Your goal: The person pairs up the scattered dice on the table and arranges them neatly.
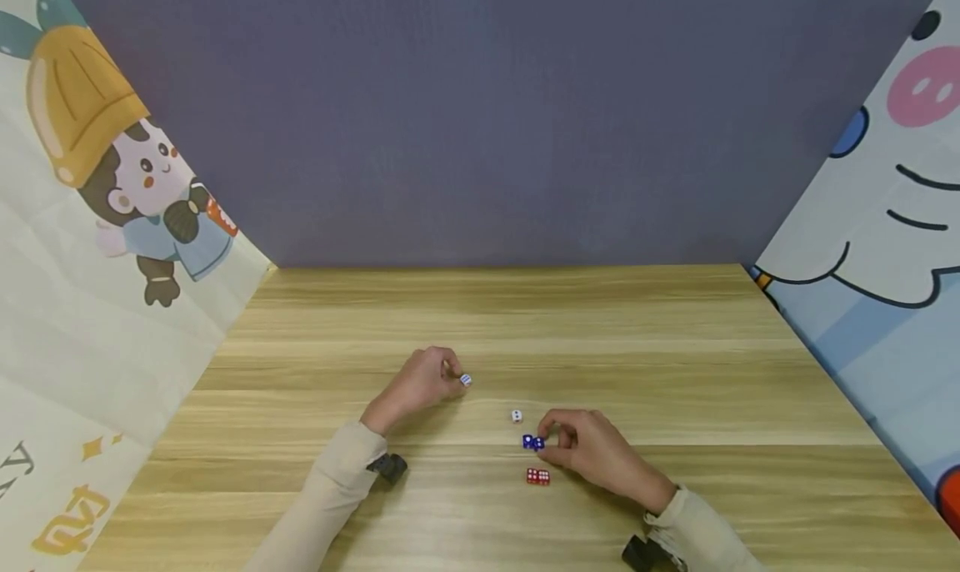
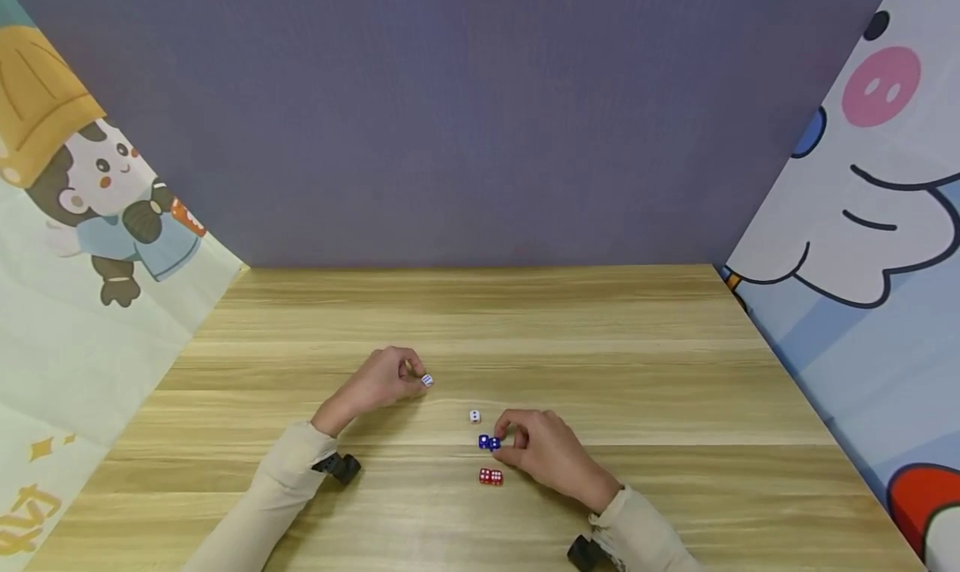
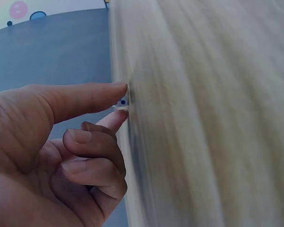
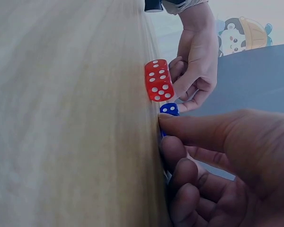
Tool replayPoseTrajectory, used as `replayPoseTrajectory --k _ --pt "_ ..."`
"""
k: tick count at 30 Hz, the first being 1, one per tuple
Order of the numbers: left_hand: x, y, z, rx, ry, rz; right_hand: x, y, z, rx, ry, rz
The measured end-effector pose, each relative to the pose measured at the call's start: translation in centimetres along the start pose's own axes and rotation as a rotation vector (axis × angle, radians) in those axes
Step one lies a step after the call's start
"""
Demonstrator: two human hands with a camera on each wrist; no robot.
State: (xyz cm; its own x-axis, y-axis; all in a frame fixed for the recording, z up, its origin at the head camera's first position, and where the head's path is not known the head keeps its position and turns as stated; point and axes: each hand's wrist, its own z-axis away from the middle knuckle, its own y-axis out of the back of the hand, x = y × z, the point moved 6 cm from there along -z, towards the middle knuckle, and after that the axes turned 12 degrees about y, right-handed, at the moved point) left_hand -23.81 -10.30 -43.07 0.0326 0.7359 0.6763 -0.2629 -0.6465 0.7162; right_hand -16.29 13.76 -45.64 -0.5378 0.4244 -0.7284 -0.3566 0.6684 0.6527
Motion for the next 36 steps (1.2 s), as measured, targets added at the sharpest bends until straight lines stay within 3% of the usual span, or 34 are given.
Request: replayPoseTrajectory --k 6,13,24,31,36 --pt "-0.1 -0.2 -0.1 0.011 -0.01 -0.026 -0.1 0.0 0.0 0.001 0.01 -0.004" --pt "-0.2 -0.3 0.0 -0.014 -0.072 0.015 -0.1 -0.1 0.0 -0.001 0.005 -0.004" --pt "0.5 -0.5 0.0 0.014 -0.13 -0.018 -0.2 0.1 0.1 -0.007 0.0 0.005" --pt "1.7 -0.7 0.3 0.058 -0.147 -0.025 -0.3 0.2 0.1 -0.004 0.007 -0.001" --pt "3.6 -1.4 1.1 0.053 -0.192 -0.018 -0.3 0.0 0.1 -0.01 0.004 -0.007"
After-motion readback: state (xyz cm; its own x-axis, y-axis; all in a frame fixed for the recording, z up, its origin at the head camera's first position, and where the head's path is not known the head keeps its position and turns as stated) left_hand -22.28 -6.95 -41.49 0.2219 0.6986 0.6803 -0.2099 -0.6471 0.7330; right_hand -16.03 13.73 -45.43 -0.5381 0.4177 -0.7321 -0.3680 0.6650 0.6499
